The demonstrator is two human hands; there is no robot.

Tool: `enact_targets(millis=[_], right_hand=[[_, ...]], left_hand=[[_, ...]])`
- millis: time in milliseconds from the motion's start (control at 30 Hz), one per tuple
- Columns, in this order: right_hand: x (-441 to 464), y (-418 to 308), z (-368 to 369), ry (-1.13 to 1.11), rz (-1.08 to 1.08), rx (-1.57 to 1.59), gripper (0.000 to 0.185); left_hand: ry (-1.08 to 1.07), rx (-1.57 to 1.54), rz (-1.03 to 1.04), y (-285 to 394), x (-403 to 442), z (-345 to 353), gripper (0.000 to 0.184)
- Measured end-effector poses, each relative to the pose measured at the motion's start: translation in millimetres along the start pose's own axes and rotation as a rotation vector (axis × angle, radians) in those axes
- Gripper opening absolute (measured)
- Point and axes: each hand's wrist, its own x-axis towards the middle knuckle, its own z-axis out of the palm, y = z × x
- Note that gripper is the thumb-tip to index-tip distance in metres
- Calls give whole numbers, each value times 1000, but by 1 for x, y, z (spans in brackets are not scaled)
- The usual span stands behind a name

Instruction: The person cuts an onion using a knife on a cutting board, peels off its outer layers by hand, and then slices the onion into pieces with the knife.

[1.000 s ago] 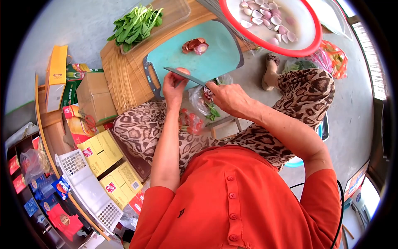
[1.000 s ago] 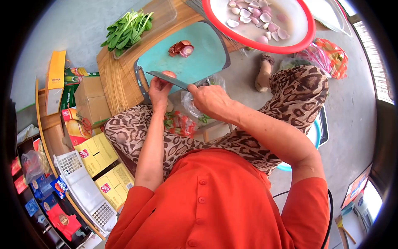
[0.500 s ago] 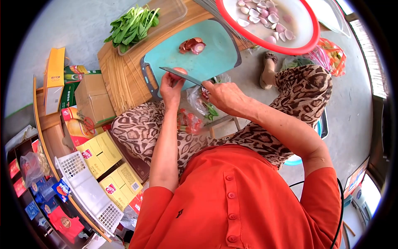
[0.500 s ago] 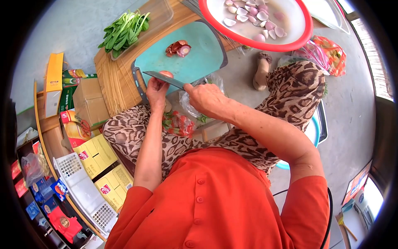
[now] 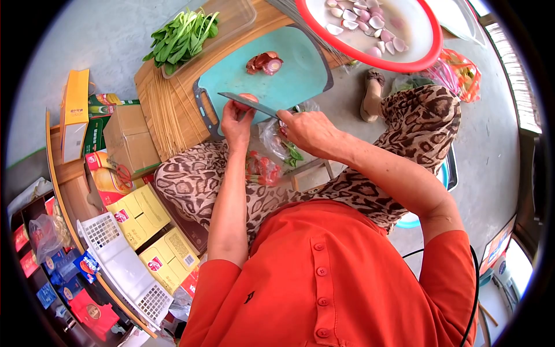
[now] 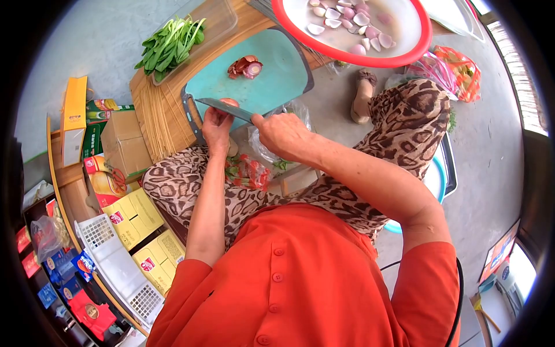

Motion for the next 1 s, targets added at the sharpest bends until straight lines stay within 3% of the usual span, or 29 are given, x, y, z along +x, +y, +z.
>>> enact_targets(millis=[267,500,1000], right_hand=[[3,-4,5,108,-44,-35,16],[8,-10,-10,37,13,-53,18],[23,-11,-14,47,-28,4,22]], left_hand=[[4,-23,15,6,1,5,39],[-39,-37,60,15,1,10,31],[-74,-35,65,5,6,5,40]])
